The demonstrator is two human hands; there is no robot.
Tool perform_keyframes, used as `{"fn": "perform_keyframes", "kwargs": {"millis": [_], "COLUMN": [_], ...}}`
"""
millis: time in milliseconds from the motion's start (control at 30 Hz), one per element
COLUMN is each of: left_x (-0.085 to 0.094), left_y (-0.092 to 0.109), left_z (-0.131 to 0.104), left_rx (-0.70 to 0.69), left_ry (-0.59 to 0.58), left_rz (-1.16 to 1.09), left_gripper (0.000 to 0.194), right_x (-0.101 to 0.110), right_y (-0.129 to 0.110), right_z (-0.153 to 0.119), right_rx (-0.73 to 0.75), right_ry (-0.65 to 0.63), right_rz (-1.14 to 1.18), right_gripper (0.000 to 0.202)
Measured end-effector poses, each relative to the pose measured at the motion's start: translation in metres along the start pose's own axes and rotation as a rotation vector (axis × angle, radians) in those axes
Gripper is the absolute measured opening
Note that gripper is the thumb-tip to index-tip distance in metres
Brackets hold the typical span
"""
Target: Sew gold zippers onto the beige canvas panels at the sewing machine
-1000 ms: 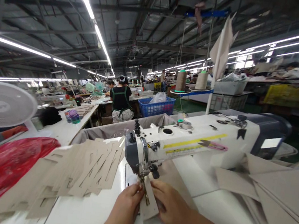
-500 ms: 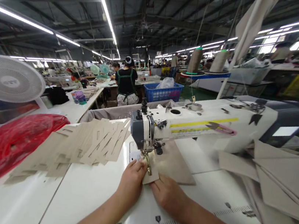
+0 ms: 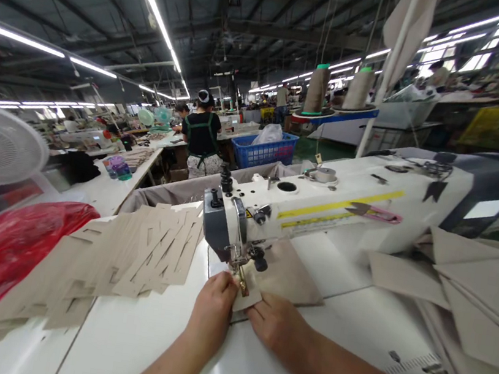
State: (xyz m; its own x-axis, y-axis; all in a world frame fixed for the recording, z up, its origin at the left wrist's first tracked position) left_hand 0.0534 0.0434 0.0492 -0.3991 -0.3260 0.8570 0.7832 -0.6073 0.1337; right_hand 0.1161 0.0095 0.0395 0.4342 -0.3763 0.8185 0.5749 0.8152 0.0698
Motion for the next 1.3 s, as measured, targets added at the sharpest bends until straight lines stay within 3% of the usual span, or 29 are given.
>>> {"fn": "perform_keyframes", "kwargs": {"millis": [233,433,533,633,700,800,867,900,1000,1100,1300], "left_x": [-0.009,-0.005,0.007,0.016,0.016,0.020,0.025,0.025,0.015,0.007,0.007], "left_y": [-0.014,-0.015,-0.020,-0.027,-0.026,-0.011,0.006,0.014,0.027,0.029,0.029], "left_z": [0.003,0.002,-0.001,-0.009,-0.015,-0.020,-0.021,-0.022,-0.023,-0.020,-0.016], "left_rx": [0.034,0.099,0.206,0.376,0.432,0.349,0.194,0.110,-0.040,-0.067,-0.058], "left_ry": [-0.015,-0.034,-0.005,-0.007,-0.050,-0.017,0.042,0.050,-0.038,-0.098,-0.100], "left_rz": [0.001,-0.114,-0.131,-0.043,-0.033,-0.123,-0.162,-0.162,-0.118,-0.114,-0.153], "left_gripper": [0.024,0.028,0.027,0.010,0.028,0.032,0.020,0.024,0.034,0.026,0.020], "right_x": [-0.008,0.005,0.002,-0.009,-0.014,-0.013,-0.012,-0.013,-0.015,-0.017,-0.027], "right_y": [0.010,0.026,0.040,0.053,0.058,0.060,0.060,0.060,0.061,0.065,0.076], "right_z": [0.011,0.006,0.006,0.013,0.020,0.029,0.030,0.030,0.026,0.021,0.019], "right_rx": [-0.012,-0.228,-0.391,-0.490,-0.483,-0.412,-0.384,-0.378,-0.399,-0.461,-0.522], "right_ry": [-0.012,0.066,0.060,-0.044,-0.116,-0.157,-0.158,-0.157,-0.146,-0.137,-0.176], "right_rz": [0.029,0.234,0.188,0.197,0.221,0.229,0.210,0.197,0.156,0.123,0.163], "right_gripper": [0.025,0.019,0.009,0.018,0.010,0.016,0.021,0.022,0.024,0.023,0.017]}}
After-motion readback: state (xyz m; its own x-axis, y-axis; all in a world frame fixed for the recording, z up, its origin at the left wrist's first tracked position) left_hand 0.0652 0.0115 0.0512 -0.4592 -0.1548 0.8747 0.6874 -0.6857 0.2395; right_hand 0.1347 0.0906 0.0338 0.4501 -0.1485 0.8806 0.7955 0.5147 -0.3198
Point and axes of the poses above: each hand's wrist, its own z-axis towards the middle knuckle, its own x-axis out of the back of the hand, y = z × x, the point moved 9 cm from there along z, towards the middle knuckle, and after that the axes turned 1 degree about -z, right-handed, at the moved point
